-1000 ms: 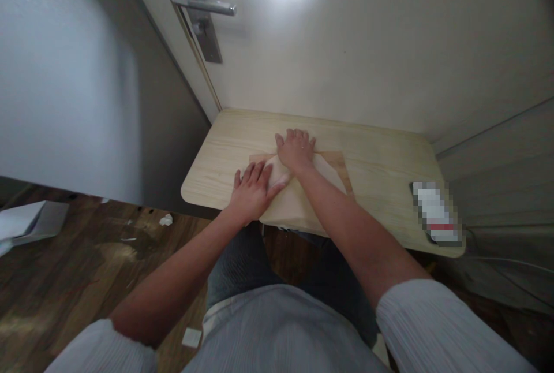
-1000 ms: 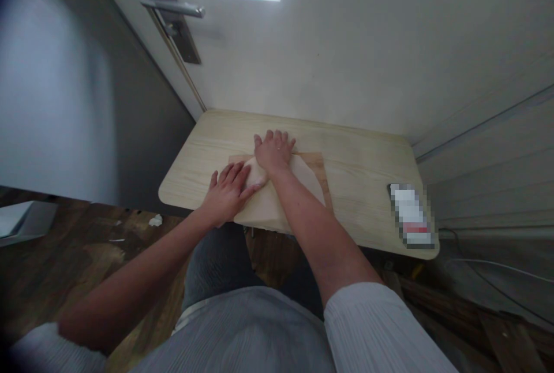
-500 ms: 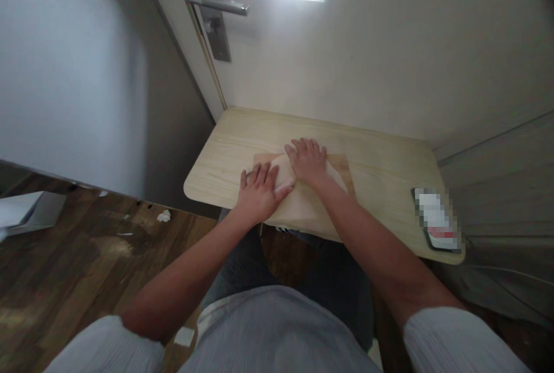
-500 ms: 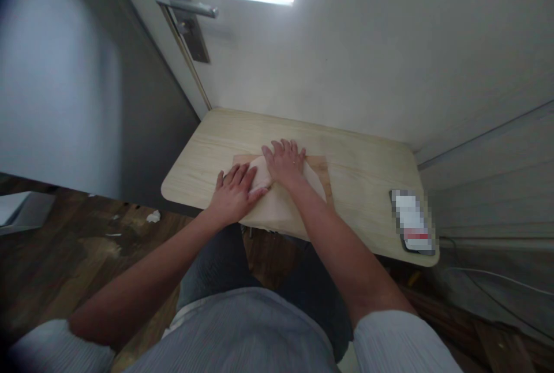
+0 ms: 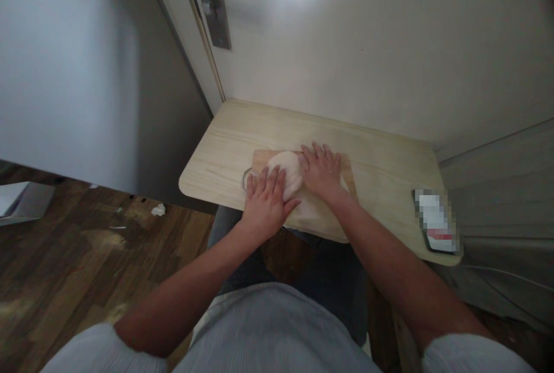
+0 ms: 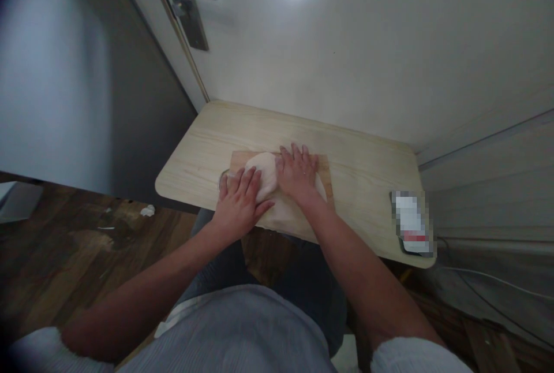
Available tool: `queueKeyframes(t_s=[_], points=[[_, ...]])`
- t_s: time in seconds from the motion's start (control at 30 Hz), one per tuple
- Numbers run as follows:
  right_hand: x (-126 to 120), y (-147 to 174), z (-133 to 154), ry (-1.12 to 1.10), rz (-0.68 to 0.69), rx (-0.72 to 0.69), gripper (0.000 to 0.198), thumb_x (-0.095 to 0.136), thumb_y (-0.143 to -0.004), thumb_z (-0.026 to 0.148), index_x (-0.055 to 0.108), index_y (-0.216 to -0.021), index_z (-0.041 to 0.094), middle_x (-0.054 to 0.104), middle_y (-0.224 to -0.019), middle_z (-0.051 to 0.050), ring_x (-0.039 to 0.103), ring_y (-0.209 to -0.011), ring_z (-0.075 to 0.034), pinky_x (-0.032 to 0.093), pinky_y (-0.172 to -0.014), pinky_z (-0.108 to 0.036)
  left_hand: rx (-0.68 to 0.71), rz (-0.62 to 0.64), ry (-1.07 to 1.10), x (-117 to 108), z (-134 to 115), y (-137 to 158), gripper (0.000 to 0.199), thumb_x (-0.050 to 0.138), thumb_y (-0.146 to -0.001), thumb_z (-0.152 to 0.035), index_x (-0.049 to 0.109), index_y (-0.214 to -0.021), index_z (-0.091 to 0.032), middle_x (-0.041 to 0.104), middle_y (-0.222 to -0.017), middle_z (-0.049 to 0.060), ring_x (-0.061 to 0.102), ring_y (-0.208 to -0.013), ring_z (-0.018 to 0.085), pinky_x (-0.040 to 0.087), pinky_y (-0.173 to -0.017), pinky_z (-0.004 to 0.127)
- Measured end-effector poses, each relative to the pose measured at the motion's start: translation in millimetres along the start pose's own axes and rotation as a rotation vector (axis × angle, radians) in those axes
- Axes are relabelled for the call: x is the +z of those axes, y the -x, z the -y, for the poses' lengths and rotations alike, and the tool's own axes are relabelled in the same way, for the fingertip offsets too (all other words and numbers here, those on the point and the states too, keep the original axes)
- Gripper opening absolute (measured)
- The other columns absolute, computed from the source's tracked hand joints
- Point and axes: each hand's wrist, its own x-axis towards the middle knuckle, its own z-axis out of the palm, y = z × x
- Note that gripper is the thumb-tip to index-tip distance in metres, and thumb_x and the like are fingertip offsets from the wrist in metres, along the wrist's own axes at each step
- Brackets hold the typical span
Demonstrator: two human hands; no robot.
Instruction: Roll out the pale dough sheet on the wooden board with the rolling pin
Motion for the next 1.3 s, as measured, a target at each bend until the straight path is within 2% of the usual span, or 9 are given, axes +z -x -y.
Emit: queueKeyframes(t_s=[0.23, 0.5, 0.73, 0.83, 0.93, 1.1, 1.3], points=[[-4, -15, 18, -0.001, -0.005, 0.027, 0.053, 0.030, -0.104, 0.045, 0.045, -0.152, 0.030, 0.039, -0.161, -0.009, 0.031, -0.147, -0.037, 0.018, -0.117, -0.067, -0.012, 0.013, 0.006, 4, 19, -11, 0.079, 0.035, -0.097, -0.071, 0.037, -0.156, -0.018, 0.034, -0.163, 0.014, 0.027, -0.151, 0.035, 0.016, -0.121, 0.062], [-2, -39, 39, -0.021, 0.032, 0.067, 0.063, 0.027, -0.103, 0.059, 0.042, -0.154, 0.027, 0.038, -0.161, -0.011, 0.028, -0.148, -0.039, 0.015, -0.117, -0.070, 0.001, 0.059, 0.041, 1, 45, -22, 0.078, 0.033, -0.096, -0.072, 0.031, -0.159, -0.025, 0.034, -0.164, 0.010, 0.025, -0.153, 0.033, 0.011, -0.124, 0.060], [1, -55, 48, -0.015, 0.058, 0.090, 0.065, 0.027, -0.102, 0.061, 0.042, -0.154, 0.025, 0.037, -0.161, -0.013, 0.026, -0.148, -0.040, 0.012, -0.116, -0.070, -0.002, 0.106, 0.034, -8, 60, -32, 0.077, 0.032, -0.096, -0.073, 0.031, -0.159, -0.027, 0.030, -0.166, 0.010, 0.024, -0.153, 0.032, 0.013, -0.123, 0.061], [5, -63, 53, -0.032, 0.048, 0.095, 0.067, 0.028, -0.101, 0.062, 0.044, -0.153, 0.023, 0.039, -0.160, -0.014, 0.027, -0.148, -0.040, 0.013, -0.116, -0.070, -0.015, 0.093, 0.027, -11, 68, -38, 0.075, 0.034, -0.096, -0.073, 0.033, -0.157, -0.031, 0.033, -0.164, 0.010, 0.026, -0.152, 0.034, 0.015, -0.121, 0.063], [8, -70, 58, -0.054, 0.002, 0.091, 0.066, 0.027, -0.102, 0.061, 0.046, -0.151, 0.020, 0.043, -0.156, -0.016, 0.031, -0.145, -0.039, 0.015, -0.115, -0.070, -0.031, 0.092, 0.020, -13, 75, -43, 0.075, 0.033, -0.095, -0.074, 0.037, -0.155, -0.029, 0.036, -0.162, 0.013, 0.028, -0.150, 0.036, 0.017, -0.120, 0.065], [8, -68, 59, -0.075, -0.066, 0.061, 0.064, 0.026, -0.103, 0.059, 0.052, -0.146, 0.019, 0.048, -0.152, -0.018, 0.037, -0.141, -0.038, 0.020, -0.114, -0.068, -0.041, 0.077, 0.023, -13, 71, -42, 0.075, 0.034, -0.096, -0.073, 0.039, -0.154, -0.025, 0.036, -0.162, 0.014, 0.029, -0.150, 0.036, 0.018, -0.120, 0.064], [1, -48, 48, -0.077, -0.057, 0.074, 0.060, 0.025, -0.104, 0.056, 0.053, -0.145, 0.023, 0.046, -0.154, -0.015, 0.036, -0.142, -0.037, 0.020, -0.113, -0.069, -0.004, 0.010, 0.037, -21, 45, -31, 0.066, 0.040, -0.100, -0.062, 0.038, -0.154, -0.025, 0.042, -0.159, 0.012, 0.033, -0.148, 0.033, 0.016, -0.122, 0.062]])
